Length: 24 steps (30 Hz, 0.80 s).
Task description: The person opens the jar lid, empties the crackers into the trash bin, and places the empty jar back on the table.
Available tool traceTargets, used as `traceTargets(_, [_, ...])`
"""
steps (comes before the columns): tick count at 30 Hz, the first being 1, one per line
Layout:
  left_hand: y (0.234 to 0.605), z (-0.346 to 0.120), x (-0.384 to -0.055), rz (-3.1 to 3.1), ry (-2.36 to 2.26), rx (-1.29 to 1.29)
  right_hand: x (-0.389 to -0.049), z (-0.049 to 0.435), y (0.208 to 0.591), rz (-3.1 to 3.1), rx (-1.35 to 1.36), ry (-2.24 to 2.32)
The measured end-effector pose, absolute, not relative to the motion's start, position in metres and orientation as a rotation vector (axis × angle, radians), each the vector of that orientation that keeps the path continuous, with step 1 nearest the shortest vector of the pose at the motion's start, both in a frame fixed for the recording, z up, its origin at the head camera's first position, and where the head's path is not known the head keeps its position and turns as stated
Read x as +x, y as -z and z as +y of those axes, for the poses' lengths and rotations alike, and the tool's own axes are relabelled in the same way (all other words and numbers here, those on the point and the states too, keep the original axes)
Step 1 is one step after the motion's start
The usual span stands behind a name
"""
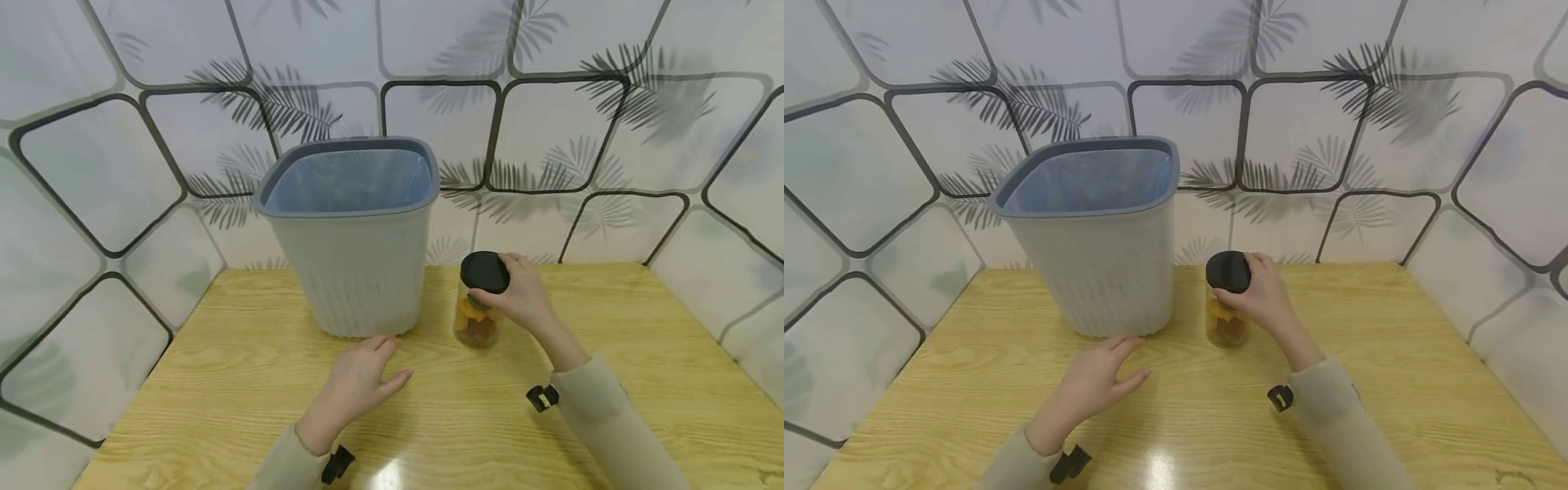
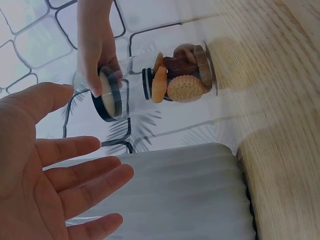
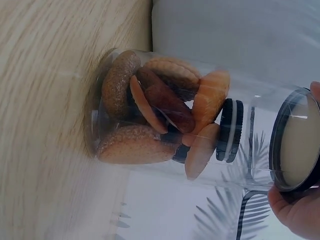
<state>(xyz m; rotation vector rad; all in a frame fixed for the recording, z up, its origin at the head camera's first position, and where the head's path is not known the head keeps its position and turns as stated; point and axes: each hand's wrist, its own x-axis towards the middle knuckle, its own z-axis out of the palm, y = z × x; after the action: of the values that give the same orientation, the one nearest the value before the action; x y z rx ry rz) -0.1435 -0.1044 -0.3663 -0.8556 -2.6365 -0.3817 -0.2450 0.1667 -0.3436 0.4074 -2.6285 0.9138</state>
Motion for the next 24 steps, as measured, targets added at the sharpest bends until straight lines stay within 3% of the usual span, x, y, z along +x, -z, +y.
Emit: traceTargets(24, [0.370, -0.104, -0.144, -2.618, 0.363, -0.870, -0.215, 0.154, 0.347, -2.554, 0.542, -0.922])
